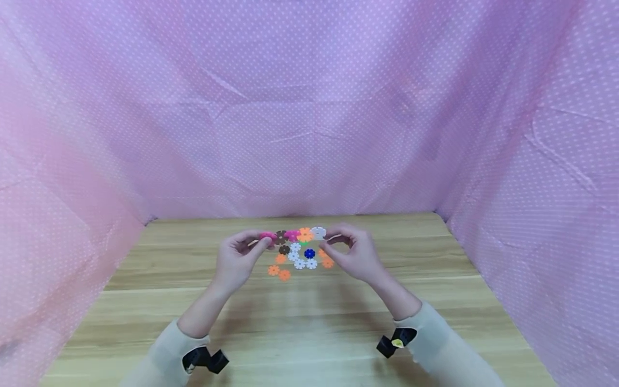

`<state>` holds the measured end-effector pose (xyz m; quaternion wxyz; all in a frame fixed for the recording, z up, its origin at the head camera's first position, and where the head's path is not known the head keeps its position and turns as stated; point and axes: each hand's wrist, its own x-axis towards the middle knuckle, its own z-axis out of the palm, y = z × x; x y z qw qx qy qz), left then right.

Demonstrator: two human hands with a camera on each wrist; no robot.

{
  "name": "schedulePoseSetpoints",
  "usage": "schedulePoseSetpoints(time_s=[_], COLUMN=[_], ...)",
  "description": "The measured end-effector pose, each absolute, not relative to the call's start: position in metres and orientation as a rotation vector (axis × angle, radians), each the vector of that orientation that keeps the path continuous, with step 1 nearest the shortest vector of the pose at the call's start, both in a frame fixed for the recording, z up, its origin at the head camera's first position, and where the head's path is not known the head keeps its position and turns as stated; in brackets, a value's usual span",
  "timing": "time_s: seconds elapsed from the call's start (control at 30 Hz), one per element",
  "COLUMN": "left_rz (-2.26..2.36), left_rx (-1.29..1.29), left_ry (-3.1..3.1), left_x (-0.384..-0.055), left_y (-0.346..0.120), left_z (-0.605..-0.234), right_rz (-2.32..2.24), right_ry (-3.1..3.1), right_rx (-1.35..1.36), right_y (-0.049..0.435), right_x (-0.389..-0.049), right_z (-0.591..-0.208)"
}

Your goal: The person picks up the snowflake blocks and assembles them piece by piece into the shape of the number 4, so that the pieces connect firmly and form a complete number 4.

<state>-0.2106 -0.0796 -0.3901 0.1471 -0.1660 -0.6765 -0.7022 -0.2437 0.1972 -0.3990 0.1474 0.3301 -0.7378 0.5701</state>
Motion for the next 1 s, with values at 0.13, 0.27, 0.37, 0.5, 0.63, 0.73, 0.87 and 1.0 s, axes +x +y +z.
schedulePoseSetpoints(time_s=[0.13,0.27,0.37,0.5,0.63,0.73,0.87,1.0], left_rz=[-1.982,-1.972,-1.982,-1.983,-1.981,-1.984,-1.993,-2.007], left_rx=[-0.512,-0.548,-0.568,-0.589,-0.595,-0.592,-0.593,-0.581], left_ry=[-1.939,-1.915,-1.909,-1.911,-1.909,-1.909,-1.902,-1.899], left_x=[-0.211,-0.210,-0.209,-0.208,-0.207,-0.206,-0.204,-0.202], left_y=[-0.086,-0.087,-0.085,-0.084,-0.084,-0.084,-0.084,-0.084], left_z=[-0.386,-0.384,-0.382,-0.381,-0.382,-0.383,-0.383,-0.383], right_rz=[1.575,1.519,1.494,1.470,1.426,1.399,1.368,1.328], right_ry=[-2.200,-2.297,-2.366,-2.435,-2.487,-2.529,-2.586,-2.636], right_rx=[0.889,0.824,0.794,0.781,0.772,0.753,0.720,0.700], right_y=[0.198,0.200,0.202,0.201,0.201,0.201,0.200,0.199], right_x=[-0.249,-0.253,-0.257,-0.263,-0.266,-0.267,-0.269,-0.272], right_z=[-0.408,-0.415,-0.422,-0.433,-0.443,-0.449,-0.456,-0.464])
